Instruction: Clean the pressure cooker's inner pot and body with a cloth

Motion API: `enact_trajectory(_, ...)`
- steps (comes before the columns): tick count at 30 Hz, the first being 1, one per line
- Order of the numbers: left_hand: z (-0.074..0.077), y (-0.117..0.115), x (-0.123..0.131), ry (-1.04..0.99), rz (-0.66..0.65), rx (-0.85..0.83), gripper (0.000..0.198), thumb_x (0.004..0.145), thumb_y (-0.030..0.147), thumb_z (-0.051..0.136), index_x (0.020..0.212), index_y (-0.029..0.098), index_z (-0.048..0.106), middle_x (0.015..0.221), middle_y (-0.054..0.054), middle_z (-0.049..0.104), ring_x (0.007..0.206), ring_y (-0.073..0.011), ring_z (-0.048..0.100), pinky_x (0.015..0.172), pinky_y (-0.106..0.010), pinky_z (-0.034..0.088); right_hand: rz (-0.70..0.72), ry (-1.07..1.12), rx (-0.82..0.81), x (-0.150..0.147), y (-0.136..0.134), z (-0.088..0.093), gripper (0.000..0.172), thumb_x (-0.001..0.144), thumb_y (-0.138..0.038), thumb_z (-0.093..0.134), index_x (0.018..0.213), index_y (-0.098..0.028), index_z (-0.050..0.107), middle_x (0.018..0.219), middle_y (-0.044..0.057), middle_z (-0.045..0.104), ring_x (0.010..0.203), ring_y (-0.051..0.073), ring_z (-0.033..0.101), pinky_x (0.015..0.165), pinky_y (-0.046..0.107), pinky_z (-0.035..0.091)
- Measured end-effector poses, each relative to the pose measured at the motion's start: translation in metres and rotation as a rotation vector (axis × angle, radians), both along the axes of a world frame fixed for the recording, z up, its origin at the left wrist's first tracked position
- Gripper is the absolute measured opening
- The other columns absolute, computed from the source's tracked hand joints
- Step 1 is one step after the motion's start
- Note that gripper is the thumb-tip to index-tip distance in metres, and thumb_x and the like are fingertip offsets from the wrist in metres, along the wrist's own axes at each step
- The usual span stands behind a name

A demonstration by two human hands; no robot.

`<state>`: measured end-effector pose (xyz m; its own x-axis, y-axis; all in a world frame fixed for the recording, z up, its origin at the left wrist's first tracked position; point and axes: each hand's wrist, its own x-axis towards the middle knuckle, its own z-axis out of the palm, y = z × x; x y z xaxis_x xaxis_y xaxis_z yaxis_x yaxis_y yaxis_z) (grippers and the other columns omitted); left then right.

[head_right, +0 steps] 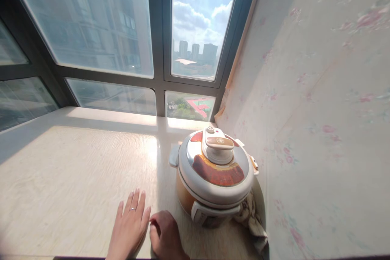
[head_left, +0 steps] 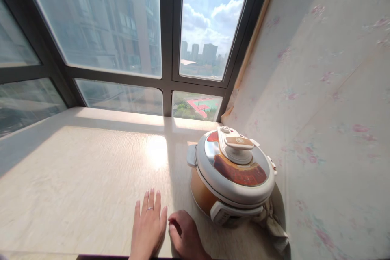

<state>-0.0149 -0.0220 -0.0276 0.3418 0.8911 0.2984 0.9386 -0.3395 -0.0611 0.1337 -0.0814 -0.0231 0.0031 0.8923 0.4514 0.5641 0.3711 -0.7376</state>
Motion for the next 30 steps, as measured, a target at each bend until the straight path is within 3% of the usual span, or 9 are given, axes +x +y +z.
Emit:
enact_trajectory(10,-0.018,-0.007,-0.003,-0.022,0.02,0.08,0.057,0.098,0.033,0.036,0.142,0.008,0.061,0.152,-0.022,0.05,0.141,-0.0394,0.05,0.117,-0.062,0.03,0.0,0.005,0.088,-0.005,0.0,-0.017,0.025,0.081,-0.006,0.049,0.095,-0.025,0.056,0.083,0.001,0.065,0.077,0.018,0.062,0.071,0.026,0.046)
enact_trajectory(18,-0.017,-0.007,-0.003,-0.041,0.043,0.03,0.056,0.098,0.034,0.039,0.144,0.011,0.06,0.154,-0.019,0.049,0.143,-0.0374,0.048,0.119,-0.061,0.029,-0.005,0.05,0.036,-0.007,0.001,-0.03,0.018,0.081,-0.011,0.05,0.09,-0.026,0.057,0.08,0.002,0.064,0.074,0.02,0.061,0.068,0.029,0.046)
enact_trajectory(27,-0.008,-0.008,0.0,-0.161,0.066,-0.066,0.056,0.099,0.037,0.04,0.144,0.01,0.059,0.154,-0.019,0.05,0.143,-0.0369,0.048,0.119,-0.06,0.033,0.041,0.1,-0.031,-0.004,0.0,-0.019,0.018,0.086,-0.013,0.051,0.092,-0.025,0.062,0.084,0.004,0.067,0.08,0.021,0.064,0.073,0.031,0.048)
enact_trajectory(30,-0.004,-0.004,-0.004,-0.269,0.056,-0.129,0.055,0.097,0.037,0.042,0.139,0.01,0.064,0.151,-0.018,0.053,0.143,-0.0371,0.049,0.119,-0.062,0.034,0.081,0.234,-0.143,0.0,-0.002,-0.011,0.011,0.086,-0.02,0.056,0.086,-0.023,0.066,0.083,0.005,0.068,0.081,0.022,0.065,0.073,0.032,0.049)
